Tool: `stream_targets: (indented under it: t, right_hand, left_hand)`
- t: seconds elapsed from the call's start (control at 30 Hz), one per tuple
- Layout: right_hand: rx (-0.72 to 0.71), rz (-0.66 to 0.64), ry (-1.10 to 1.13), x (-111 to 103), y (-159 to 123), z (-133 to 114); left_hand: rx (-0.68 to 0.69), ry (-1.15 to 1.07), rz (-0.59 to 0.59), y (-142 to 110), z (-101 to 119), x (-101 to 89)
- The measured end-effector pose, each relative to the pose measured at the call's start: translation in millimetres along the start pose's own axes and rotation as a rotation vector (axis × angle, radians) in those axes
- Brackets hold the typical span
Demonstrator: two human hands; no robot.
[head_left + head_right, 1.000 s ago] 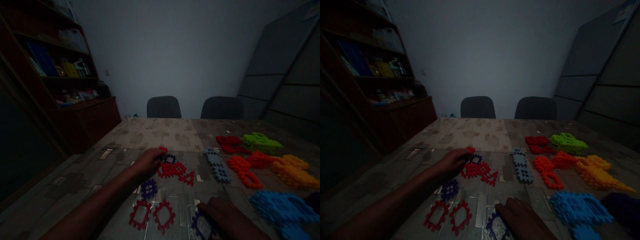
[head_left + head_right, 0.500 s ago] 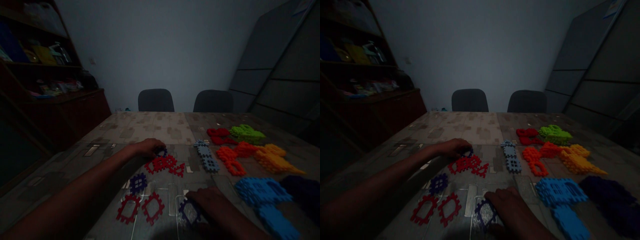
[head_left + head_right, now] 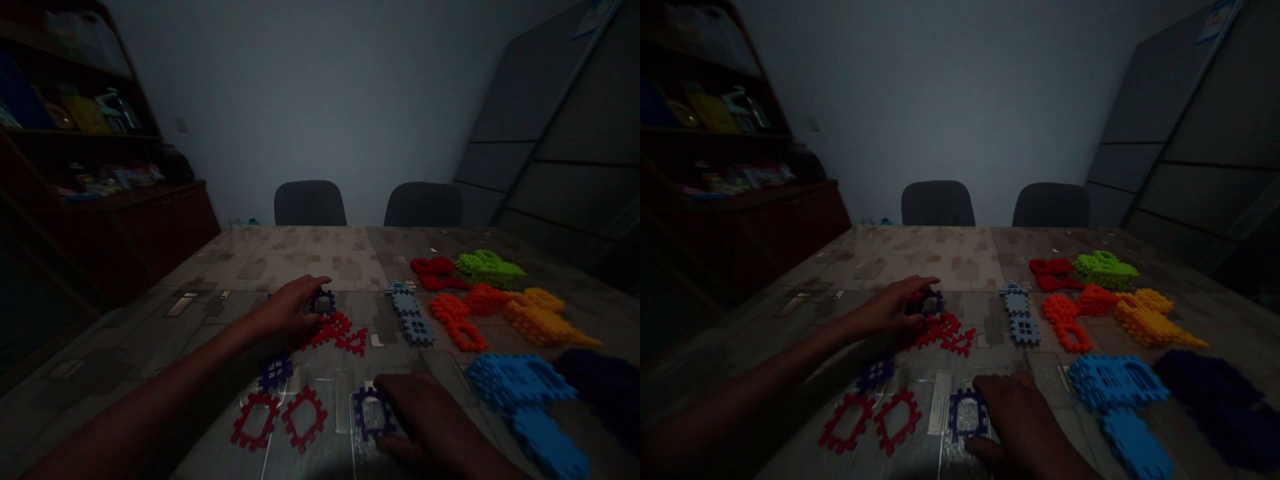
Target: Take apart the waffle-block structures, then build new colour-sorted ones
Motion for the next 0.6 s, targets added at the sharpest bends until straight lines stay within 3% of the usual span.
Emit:
stream_targets:
  t: [0.2,0.3,0.6]
  right_hand:
    - [0.099,0.037,0.002,-20.8,-12.1,11.5]
    - [0.1,0.094,0.0,-28.0,-21.3,18.8]
    - [0.078,0.124,0.008,-26.4,-27.0,20.6]
  left_hand:
    - [0.03,-0.181,-0.046,-69.2,70.1,42.3]
    - [0.072,-0.172,-0.086,-87.6,94.0,62.3]
    - [0.062,-0.126,-0.124,-87.0,97.1,80.3]
Point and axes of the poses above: each hand's wrist, its own y-axis towards the middle knuckle, its own x-axis out of the palm, z = x × y, the point moved 10 cm from there along y, towards the middle knuckle, and after that the axes turned 12 degrees about -x, right-handed, at the moved point
